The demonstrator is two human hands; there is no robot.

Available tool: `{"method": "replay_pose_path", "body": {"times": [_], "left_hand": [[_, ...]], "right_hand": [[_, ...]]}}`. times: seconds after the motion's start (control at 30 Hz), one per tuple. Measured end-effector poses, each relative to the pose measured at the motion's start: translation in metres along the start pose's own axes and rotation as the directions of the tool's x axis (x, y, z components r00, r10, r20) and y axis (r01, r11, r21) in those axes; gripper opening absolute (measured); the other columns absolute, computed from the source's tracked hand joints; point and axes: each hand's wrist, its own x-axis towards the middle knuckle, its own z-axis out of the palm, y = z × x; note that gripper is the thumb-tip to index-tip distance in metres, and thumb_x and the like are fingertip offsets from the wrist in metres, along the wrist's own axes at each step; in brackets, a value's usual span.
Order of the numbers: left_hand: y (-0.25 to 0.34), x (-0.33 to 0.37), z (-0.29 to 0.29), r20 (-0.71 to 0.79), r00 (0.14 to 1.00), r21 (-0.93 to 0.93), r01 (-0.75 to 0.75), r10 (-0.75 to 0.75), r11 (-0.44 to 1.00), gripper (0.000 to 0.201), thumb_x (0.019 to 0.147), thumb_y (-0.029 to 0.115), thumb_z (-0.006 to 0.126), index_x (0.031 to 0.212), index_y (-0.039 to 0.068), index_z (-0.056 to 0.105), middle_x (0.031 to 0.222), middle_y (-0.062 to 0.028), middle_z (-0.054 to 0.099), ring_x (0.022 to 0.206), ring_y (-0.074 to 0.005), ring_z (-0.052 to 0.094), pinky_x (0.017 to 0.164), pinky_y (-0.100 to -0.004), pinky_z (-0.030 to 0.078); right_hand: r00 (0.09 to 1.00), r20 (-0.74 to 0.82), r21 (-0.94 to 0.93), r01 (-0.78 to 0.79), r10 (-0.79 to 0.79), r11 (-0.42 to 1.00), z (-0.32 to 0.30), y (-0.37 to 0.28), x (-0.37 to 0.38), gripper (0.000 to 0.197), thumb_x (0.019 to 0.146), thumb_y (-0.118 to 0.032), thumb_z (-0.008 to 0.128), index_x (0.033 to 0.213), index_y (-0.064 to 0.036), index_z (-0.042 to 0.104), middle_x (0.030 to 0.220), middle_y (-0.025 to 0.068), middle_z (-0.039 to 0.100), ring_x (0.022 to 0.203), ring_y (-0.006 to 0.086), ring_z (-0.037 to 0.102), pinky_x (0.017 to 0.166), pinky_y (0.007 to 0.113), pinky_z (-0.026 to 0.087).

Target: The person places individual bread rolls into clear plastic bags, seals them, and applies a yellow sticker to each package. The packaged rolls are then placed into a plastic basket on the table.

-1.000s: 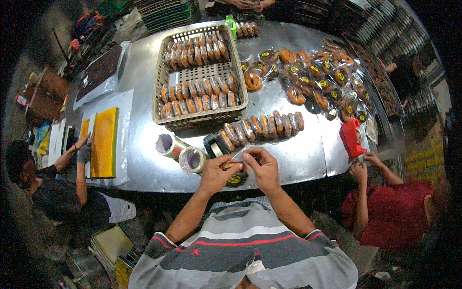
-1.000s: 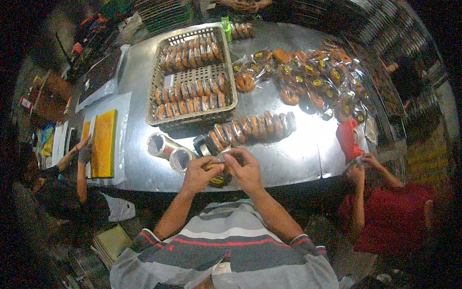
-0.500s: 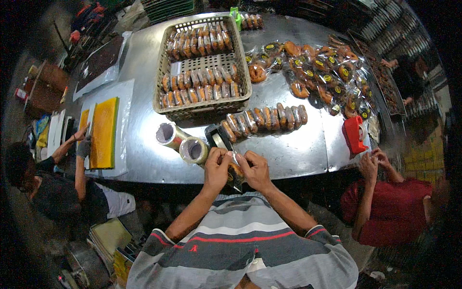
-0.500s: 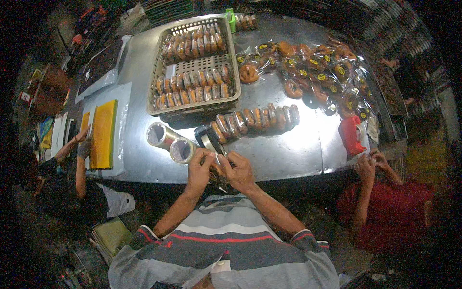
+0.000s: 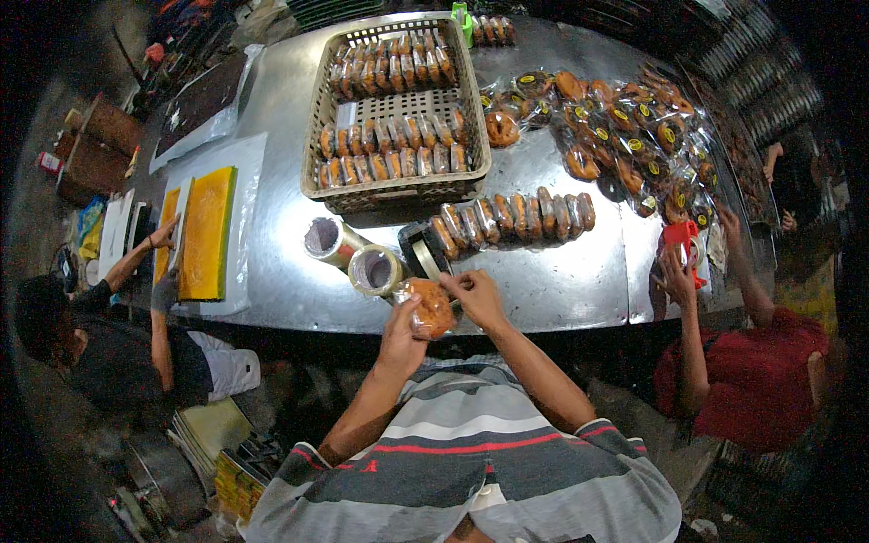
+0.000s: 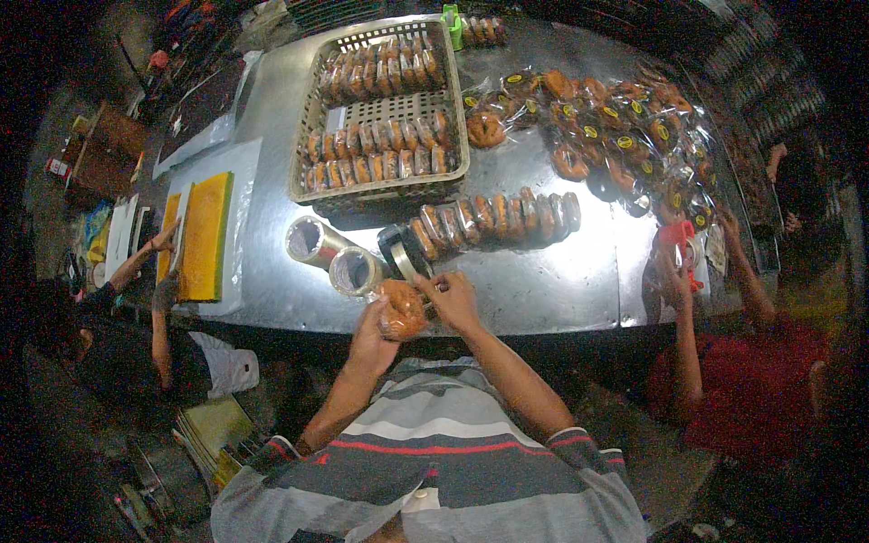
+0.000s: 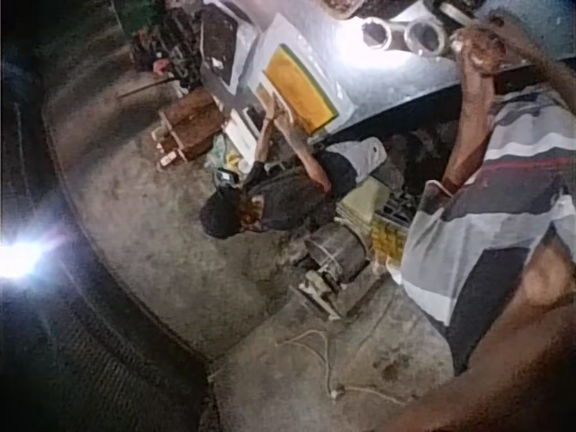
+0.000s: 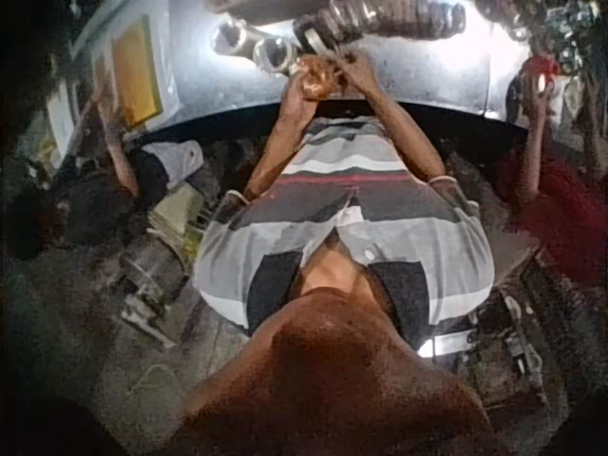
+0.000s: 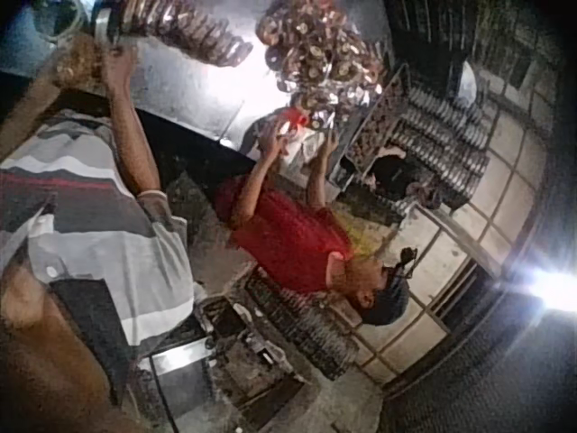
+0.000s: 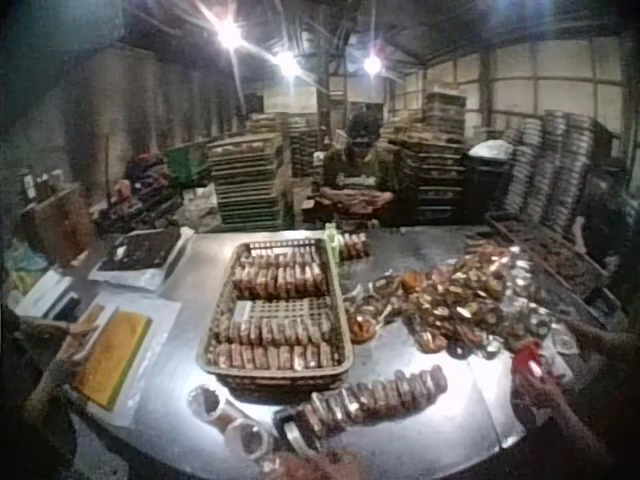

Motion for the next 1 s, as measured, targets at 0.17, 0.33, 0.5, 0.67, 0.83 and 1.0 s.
{"method": "replay_pose_path", "body": {"times": [0.17,0.33,0.5,0.67,0.83,1.0], "left_hand": [[0.034,-0.002,0.005,-0.080,0.992,0.156,-0.085,0.098,0.984,0.048,0.099,0.019,0.063,0.141,0.008,0.045,0.129,-0.0100,0.060,0.121,-0.0237,0.061,0.100,-0.0426,0.052],[0.040,0.001,0.007,0.014,0.999,0.381,-0.049,0.047,0.923,0.052,0.096,0.015,0.066,0.143,0.005,0.044,0.132,-0.0089,0.058,0.121,-0.0224,0.059,0.100,-0.0401,0.051],[0.022,0.014,0.028,0.075,0.994,0.560,0.028,-0.084,0.828,0.066,0.091,0.009,0.070,0.150,0.006,0.040,0.135,-0.0066,0.055,0.115,-0.0170,0.057,0.095,-0.0327,0.050],[-0.005,0.033,0.056,0.163,0.962,0.581,0.084,-0.217,0.809,0.065,0.094,0.003,0.064,0.153,0.005,0.036,0.132,-0.0061,0.056,0.109,-0.0146,0.057,0.089,-0.0288,0.050],[-0.009,0.053,0.084,0.119,0.900,0.366,0.352,-0.419,0.861,0.045,0.105,0.030,0.055,0.140,0.004,0.050,0.127,-0.0087,0.063,0.111,-0.0198,0.064,0.098,-0.0358,0.052],[-0.032,0.081,0.086,0.167,0.868,0.153,0.446,-0.468,0.882,0.041,0.109,0.034,0.043,0.138,0.006,0.054,0.138,-0.0104,0.058,0.124,-0.0223,0.059,0.103,-0.0418,0.052]], "right_hand": [[0.949,0.214,0.128,0.208,-0.232,0.970,-0.014,-0.011,-0.021,0.029,0.088,-0.033,0.076,0.085,-0.0035,0.074,0.083,0.0145,0.064,0.080,0.0299,0.063,0.074,0.043,0.049],[0.915,0.351,-0.196,0.280,-0.199,0.940,-0.042,0.044,-0.019,0.027,0.089,-0.028,0.075,0.085,-0.0015,0.072,0.083,0.0151,0.065,0.077,0.0285,0.063,0.072,0.039,0.049],[0.898,0.413,0.000,0.170,-0.155,0.986,-0.096,-0.038,-0.029,0.032,0.090,-0.030,0.075,0.083,0.0007,0.070,0.077,0.0137,0.066,0.074,0.0233,0.063,0.071,0.037,0.049],[0.872,0.456,0.200,0.092,-0.176,0.975,-0.122,-0.071,-0.019,0.043,0.085,-0.040,0.080,0.081,0.0015,0.071,0.076,0.0082,0.066,0.072,0.0184,0.061,0.073,0.036,0.049],[0.942,0.286,-0.067,0.203,-0.176,0.977,-0.152,-0.024,0.000,0.055,0.073,-0.046,0.089,0.100,-0.0001,0.071,0.103,0.0107,0.066,0.092,0.0242,0.061,0.081,0.038,0.050],[0.817,0.254,0.023,0.530,-0.518,0.847,-0.180,-0.016,0.003,0.061,0.080,-0.039,0.086,0.124,-0.0038,0.063,0.112,0.0120,0.064,0.106,0.0294,0.060,0.097,0.040,0.047]]}}
